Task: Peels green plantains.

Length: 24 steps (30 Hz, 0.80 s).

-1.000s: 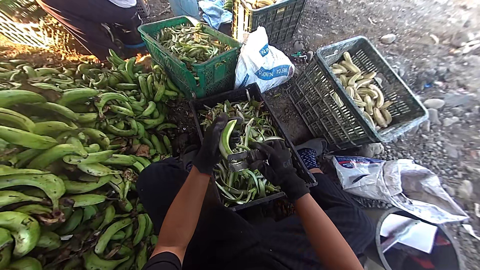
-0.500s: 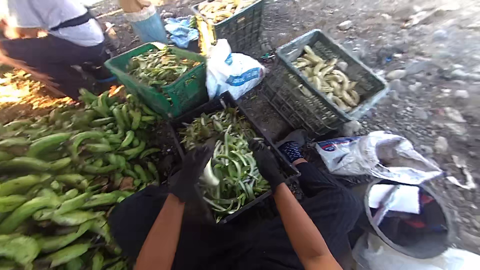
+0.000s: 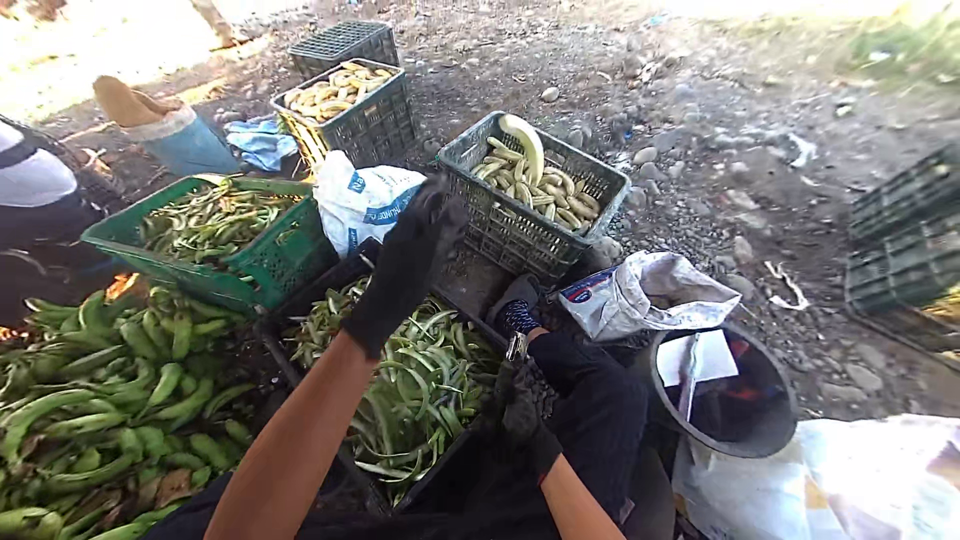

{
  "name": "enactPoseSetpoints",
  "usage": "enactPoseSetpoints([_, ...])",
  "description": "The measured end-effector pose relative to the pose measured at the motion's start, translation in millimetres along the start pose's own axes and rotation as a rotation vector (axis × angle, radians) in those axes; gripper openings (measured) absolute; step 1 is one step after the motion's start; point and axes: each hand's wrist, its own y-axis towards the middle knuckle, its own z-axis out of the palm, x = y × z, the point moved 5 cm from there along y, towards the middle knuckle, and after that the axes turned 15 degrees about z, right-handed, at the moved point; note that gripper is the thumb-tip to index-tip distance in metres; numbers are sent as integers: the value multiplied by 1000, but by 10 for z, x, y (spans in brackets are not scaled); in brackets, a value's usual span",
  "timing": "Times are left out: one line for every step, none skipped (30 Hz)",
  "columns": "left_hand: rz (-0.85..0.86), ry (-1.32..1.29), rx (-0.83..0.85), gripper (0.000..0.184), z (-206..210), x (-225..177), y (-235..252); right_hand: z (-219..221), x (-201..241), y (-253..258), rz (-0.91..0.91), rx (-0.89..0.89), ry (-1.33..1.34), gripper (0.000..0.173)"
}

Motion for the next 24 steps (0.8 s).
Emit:
enactPoseSetpoints([-1,108,65,52,-85,2,-183,0,21,-22,25,15,39,65])
enactPoseSetpoints([7,211,97,55,-230,1,-394,5,28,-30,59,36,75,69])
enactPoseSetpoints([17,295,58,57,-440,3,-634,19,24,-32,86,62,91,72])
enactPoseSetpoints([10,345,-36,57,-710,4,-904,55,26,-53,110,63,90,73])
enactPoseSetpoints([-10,363,-140,57,-1020,-32,-1216,93,29,-77,139,63,79,75])
enactPoseSetpoints([-43,364,-273,55,-1368,-52,-1576,147,35,-101,166,47,62,78])
enactPoseSetpoints([-66,375,-426,52,-1725,-64,-1979,199,32,-115,194,51,51,84])
enactPoseSetpoints([-94,399,-599,49,-2010,-110,-2385,223,4,-105,212,110,30,89])
enactPoseSetpoints([-104,465,-732,50,-2174,-226,-2796,265,-19,-125,217,157,-4,90])
enactPoseSetpoints([-107,557,-860,49,-2254,-352,-3231,342,-26,-193,219,129,-67,83])
enactPoseSetpoints([-122,690,-943,48,-2309,-399,-3740,487,-8,-315,215,6,-182,70])
enactPoseSetpoints([-185,826,-966,51,-2306,-397,-4328,697,16,-460,227,-188,-322,54])
enactPoseSetpoints([-374,961,-960,54,-2185,-386,-4823,798,-9,-521,201,-288,-411,42])
enactPoseSetpoints([-609,1036,-942,57,-1970,-377,-5190,715,-78,-459,110,-227,-445,35])
enactPoseSetpoints([-823,1024,-934,58,-1721,-325,-5490,492,-161,-277,26,-23,-455,37])
enactPoseSetpoints([-1003,944,-915,57,-1460,-234,-5745,271,-227,-82,38,135,-462,47])
enactPoseSetpoints([-1137,844,-886,57,-1201,-115,-5955,106,-254,62,76,230,-479,57])
enactPoseSetpoints([-1248,751,-836,57,-953,37,-6168,13,-246,140,135,268,-521,63])
enactPoseSetpoints([-1353,665,-784,56,-720,193,-6360,64,-246,120,190,210,-536,64])
enactPoseSetpoints([-1433,563,-749,56,-512,323,-6484,218,-264,28,236,75,-563,67])
enactPoseSetpoints([-1493,476,-709,56,-331,447,-6577,423,-301,-99,293,-51,-618,69])
enactPoseSetpoints([-1533,400,-671,57,-188,567,-6638,494,-337,-158,315,-94,-627,72])
enactPoseSetpoints([-1561,347,-647,57,-97,654,-6659,545,-382,-192,314,-118,-618,70])
enactPoseSetpoints([-1577,298,-641,56,-27,739,-6679,604,-423,-228,298,-130,-628,68])
